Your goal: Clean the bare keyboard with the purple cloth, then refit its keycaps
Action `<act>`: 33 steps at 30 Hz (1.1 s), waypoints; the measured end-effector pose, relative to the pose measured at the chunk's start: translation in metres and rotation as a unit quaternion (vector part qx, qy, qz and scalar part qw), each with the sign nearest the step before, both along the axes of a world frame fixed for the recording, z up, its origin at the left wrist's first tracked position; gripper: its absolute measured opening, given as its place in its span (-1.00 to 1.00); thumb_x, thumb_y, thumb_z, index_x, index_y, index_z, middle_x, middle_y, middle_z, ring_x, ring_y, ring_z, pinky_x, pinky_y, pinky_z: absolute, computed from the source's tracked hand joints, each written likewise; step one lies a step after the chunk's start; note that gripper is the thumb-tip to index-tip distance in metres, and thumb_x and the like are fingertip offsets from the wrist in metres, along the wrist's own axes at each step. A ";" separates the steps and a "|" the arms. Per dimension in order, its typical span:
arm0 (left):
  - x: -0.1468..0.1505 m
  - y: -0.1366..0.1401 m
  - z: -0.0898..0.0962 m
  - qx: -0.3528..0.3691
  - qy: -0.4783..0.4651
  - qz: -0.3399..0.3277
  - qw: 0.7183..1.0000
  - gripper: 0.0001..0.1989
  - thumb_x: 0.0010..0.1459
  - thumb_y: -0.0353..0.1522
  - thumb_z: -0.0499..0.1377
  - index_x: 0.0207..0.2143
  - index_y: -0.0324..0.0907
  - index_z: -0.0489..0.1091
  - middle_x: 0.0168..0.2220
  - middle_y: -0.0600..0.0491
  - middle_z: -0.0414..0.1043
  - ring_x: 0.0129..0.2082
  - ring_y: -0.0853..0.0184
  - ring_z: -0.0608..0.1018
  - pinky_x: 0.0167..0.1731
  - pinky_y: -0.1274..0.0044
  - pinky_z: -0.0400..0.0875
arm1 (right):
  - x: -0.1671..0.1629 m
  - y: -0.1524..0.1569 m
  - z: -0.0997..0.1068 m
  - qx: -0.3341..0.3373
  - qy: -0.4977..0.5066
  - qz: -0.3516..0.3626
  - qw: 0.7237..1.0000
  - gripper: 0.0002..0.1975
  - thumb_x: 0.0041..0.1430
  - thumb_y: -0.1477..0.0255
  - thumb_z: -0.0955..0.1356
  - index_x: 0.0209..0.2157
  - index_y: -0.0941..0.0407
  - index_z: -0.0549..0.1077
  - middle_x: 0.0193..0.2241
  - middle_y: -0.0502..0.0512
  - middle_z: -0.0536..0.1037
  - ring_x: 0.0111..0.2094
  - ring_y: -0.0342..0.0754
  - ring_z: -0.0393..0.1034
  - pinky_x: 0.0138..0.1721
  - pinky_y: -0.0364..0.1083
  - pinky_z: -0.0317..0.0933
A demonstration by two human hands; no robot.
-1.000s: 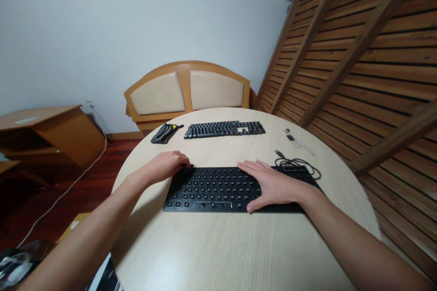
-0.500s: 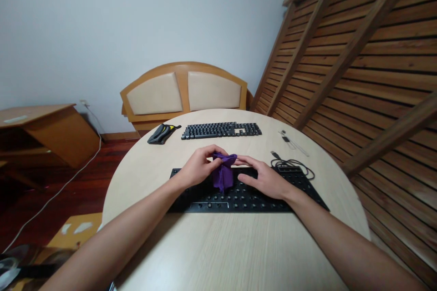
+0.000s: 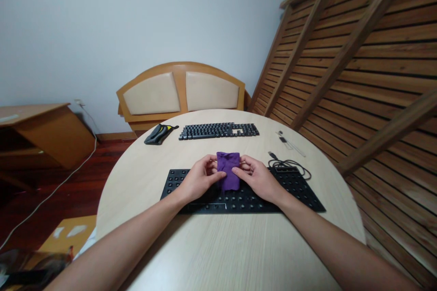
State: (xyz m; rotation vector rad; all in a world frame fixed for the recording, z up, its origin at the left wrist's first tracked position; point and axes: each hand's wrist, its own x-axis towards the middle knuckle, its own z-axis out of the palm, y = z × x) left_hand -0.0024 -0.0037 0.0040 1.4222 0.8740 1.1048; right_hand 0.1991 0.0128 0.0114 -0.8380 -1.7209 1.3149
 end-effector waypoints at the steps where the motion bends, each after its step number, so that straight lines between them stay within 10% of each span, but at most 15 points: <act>1: 0.000 0.000 0.000 0.008 0.006 0.003 1.000 -0.59 0.04 -0.27 0.38 -0.11 -0.21 0.35 -0.25 0.01 0.50 -0.30 0.34 0.54 -0.22 0.47 0.45 | 0.001 0.000 0.000 0.001 -0.002 0.002 1.000 -0.68 0.14 0.20 0.43 -0.17 0.11 0.41 -0.23 0.10 0.61 -0.19 0.00 0.53 -0.11 -0.01 0.40; 14: -0.005 -0.004 0.007 0.101 0.042 0.000 0.994 -0.83 0.19 -0.26 0.24 -0.34 -0.19 0.48 -0.21 -0.02 0.50 -0.18 0.27 0.53 -0.08 0.39 0.41 | 0.010 0.001 0.005 0.038 -0.001 0.024 0.999 -0.83 0.14 0.29 0.39 -0.36 0.09 0.55 -0.20 0.10 0.63 -0.08 0.04 0.50 0.09 0.11 0.30; 19: -0.004 -0.006 0.011 0.132 0.048 0.007 0.990 -0.87 0.20 -0.34 0.19 -0.38 -0.18 0.49 -0.22 -0.02 0.49 -0.16 0.26 0.53 -0.02 0.38 0.37 | 0.008 -0.001 0.005 0.016 -0.002 0.010 1.000 -0.67 0.11 0.25 0.44 -0.11 0.08 0.47 -0.13 0.15 0.60 -0.11 0.02 0.51 -0.01 0.06 0.37; 27: -0.004 -0.009 0.009 0.024 0.050 0.036 0.998 -0.69 0.20 -0.26 0.19 -0.04 -0.17 0.38 -0.08 -0.08 0.49 -0.15 0.24 0.53 -0.20 0.42 0.44 | 0.006 0.002 -0.002 0.004 -0.040 -0.017 0.999 -0.68 0.12 0.19 0.44 -0.19 0.13 0.51 -0.27 0.11 0.62 -0.22 0.00 0.54 -0.09 0.03 0.41; 33: -0.001 -0.004 -0.002 0.027 0.078 0.059 0.995 -0.70 0.10 -0.23 0.30 -0.19 -0.20 0.39 -0.36 0.07 0.45 -0.44 0.38 0.47 -0.40 0.53 0.37 | 0.002 -0.006 0.000 -0.016 -0.019 0.002 1.000 -0.63 0.13 0.23 0.43 -0.07 0.08 0.41 -0.20 0.10 0.57 -0.18 -0.01 0.54 -0.11 0.00 0.42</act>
